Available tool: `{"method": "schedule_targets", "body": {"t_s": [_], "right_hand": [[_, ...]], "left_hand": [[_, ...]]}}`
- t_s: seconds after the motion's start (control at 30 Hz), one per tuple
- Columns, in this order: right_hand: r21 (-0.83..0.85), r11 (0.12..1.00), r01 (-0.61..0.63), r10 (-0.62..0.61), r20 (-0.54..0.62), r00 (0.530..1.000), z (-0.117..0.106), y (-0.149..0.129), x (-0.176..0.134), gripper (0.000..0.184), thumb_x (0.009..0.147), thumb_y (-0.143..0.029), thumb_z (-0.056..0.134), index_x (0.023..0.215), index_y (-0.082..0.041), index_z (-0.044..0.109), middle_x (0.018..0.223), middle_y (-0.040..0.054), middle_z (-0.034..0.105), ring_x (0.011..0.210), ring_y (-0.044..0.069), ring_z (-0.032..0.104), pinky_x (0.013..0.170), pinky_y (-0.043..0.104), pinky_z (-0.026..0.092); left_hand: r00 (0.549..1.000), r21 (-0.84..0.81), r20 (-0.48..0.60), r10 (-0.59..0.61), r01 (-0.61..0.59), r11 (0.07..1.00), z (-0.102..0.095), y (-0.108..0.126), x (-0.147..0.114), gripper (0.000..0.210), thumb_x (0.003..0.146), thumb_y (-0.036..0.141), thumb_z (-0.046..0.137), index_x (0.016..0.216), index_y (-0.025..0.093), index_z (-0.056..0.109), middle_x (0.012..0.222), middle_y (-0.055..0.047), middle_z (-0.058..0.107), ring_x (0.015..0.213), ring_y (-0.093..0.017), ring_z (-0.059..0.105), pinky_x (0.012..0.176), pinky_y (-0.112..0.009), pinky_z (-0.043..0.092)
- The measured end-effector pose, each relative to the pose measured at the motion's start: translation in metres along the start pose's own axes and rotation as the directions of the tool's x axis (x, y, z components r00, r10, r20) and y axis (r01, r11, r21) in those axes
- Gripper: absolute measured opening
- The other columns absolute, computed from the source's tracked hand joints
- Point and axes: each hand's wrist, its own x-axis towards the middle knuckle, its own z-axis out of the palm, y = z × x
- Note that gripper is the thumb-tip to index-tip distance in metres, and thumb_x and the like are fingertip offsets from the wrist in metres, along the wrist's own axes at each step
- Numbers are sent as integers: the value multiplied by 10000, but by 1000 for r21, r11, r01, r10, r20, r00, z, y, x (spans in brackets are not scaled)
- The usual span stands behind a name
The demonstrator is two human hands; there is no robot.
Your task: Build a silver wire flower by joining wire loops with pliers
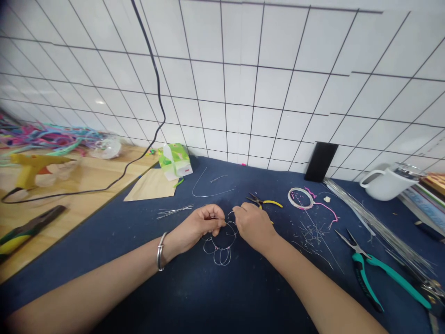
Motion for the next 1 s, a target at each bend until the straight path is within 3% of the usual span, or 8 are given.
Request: {"method": "schedule_targets", "body": {"t_s": [0.3, 0.53, 0.73, 1.0], "right_hand": [[108, 993, -55, 54, 10, 998, -14, -13, 1, 232, 879, -213, 416, 924, -199, 643, 758, 43, 616, 756, 137, 559, 724, 234, 405], [6, 1000, -30, 30, -33, 999, -22, -10, 1, 253, 890, -205, 381, 948, -185, 626, 812, 63, 620, 822, 161, 559, 760, 259, 397], [-87, 996, 8, -8, -7, 1000, -16, -16, -2, 231, 878, -181, 389, 900, -170, 619, 754, 57, 598, 765, 160, 549, 707, 254, 381], [43, 996, -78, 81, -64, 995, -4, -26, -4, 230, 868, -179, 413, 932, -181, 634, 744, 40, 614, 735, 146, 569, 690, 244, 399]], "left_hand": [[995, 156, -80, 67, -54, 986, 3, 2, -2, 63, 725, 174, 597, 756, 162, 544, 637, 29, 533, 510, -68, 484, 518, -206, 377], [988, 265, -87, 124, -97, 959, 5, 0, -2, 57, 732, 187, 585, 749, 168, 534, 619, 36, 503, 511, -72, 476, 510, -205, 390], [981, 363, -82, 178, -137, 922, 5, -4, -3, 25, 740, 166, 548, 752, 177, 529, 594, 35, 498, 521, -84, 485, 504, -204, 386], [946, 567, -143, 292, -163, 807, 5, -4, -5, 60, 725, 124, 496, 730, 173, 530, 611, 47, 488, 559, -79, 466, 542, -202, 364]]}}
